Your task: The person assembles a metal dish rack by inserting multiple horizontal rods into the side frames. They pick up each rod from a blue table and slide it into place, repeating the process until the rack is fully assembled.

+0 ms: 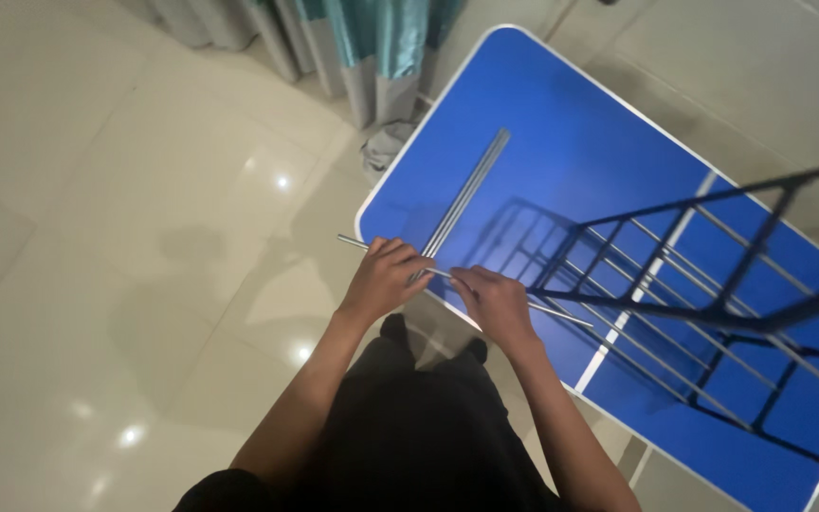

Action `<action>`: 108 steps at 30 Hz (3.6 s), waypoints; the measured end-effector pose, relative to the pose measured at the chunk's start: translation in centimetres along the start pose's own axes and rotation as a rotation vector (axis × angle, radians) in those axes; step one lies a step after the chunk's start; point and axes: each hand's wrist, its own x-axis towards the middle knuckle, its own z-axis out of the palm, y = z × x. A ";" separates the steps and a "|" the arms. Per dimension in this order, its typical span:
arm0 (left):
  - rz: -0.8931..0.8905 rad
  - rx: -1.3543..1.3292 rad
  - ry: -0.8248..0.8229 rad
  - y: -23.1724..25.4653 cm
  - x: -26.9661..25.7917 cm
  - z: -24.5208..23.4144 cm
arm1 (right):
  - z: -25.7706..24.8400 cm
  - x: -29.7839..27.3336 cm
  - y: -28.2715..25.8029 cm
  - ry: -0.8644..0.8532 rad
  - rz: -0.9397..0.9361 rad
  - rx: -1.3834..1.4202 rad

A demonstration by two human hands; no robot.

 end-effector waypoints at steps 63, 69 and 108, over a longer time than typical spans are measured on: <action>-0.341 -0.324 0.297 26.6 7.8 16.1 | -19.0 -16.3 15.7 0.270 -0.067 -0.050; -0.315 -0.279 0.357 26.8 7.7 16.6 | -19.0 -16.3 14.9 0.291 -0.065 -0.101; 0.233 -0.121 -0.121 40.2 11.8 24.8 | -25.4 -29.4 17.5 0.593 0.304 -0.233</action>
